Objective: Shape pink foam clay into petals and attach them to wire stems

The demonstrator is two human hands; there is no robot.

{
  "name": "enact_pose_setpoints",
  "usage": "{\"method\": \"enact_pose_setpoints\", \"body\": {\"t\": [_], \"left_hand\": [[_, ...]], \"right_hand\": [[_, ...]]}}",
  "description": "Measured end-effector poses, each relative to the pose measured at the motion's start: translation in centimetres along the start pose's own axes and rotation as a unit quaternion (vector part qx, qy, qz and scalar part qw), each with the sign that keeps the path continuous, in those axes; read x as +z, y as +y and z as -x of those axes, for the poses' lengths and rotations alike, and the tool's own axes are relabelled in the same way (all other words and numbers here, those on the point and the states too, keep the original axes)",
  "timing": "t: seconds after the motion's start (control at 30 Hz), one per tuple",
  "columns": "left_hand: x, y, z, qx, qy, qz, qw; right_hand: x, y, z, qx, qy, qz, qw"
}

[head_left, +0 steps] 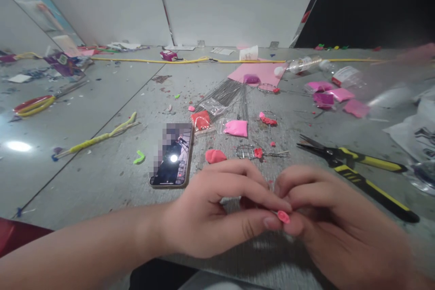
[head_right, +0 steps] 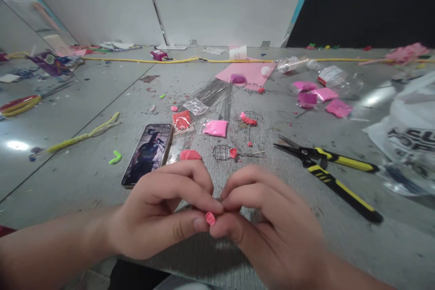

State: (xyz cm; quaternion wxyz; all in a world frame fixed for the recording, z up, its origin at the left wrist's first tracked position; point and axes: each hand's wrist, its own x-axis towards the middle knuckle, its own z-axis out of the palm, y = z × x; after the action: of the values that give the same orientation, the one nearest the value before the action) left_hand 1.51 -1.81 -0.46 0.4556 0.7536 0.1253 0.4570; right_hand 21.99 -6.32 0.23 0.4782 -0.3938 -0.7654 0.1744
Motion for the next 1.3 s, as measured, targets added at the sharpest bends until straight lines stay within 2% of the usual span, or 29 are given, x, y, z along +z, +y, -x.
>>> {"method": "enact_pose_setpoints", "body": {"t": [0.2,0.53,0.87,1.13,1.23,1.3], "left_hand": [[-0.3,0.2,0.0,-0.007,-0.011,-0.002,1.0],[-0.4,0.4,-0.3,0.007,-0.019,-0.006,1.0],[-0.4,0.2,-0.3,-0.004,-0.002,0.013,1.0],[-1.0,-0.5,-0.3,-0.015,0.025,-0.021,0.999],[-1.2,-0.6,-0.4,-0.076,-0.012,-0.049,0.996],[-1.5,-0.8,-0.4,-0.129,-0.077,-0.085,0.985]], "right_hand": [[0.2,-0.3,-0.4,0.034,-0.011,-0.047,0.998],[0.4,-0.4,-0.6,0.107,0.015,-0.063,0.992],[0.5,-0.3,-0.5,0.102,0.034,-0.044,0.993],[0.2,0.5,-0.4,0.12,0.039,-0.047,0.991],[0.2,0.6,-0.4,0.133,0.034,-0.048,0.989],[0.1,0.6,-0.3,0.143,0.032,-0.05,0.988]]}}
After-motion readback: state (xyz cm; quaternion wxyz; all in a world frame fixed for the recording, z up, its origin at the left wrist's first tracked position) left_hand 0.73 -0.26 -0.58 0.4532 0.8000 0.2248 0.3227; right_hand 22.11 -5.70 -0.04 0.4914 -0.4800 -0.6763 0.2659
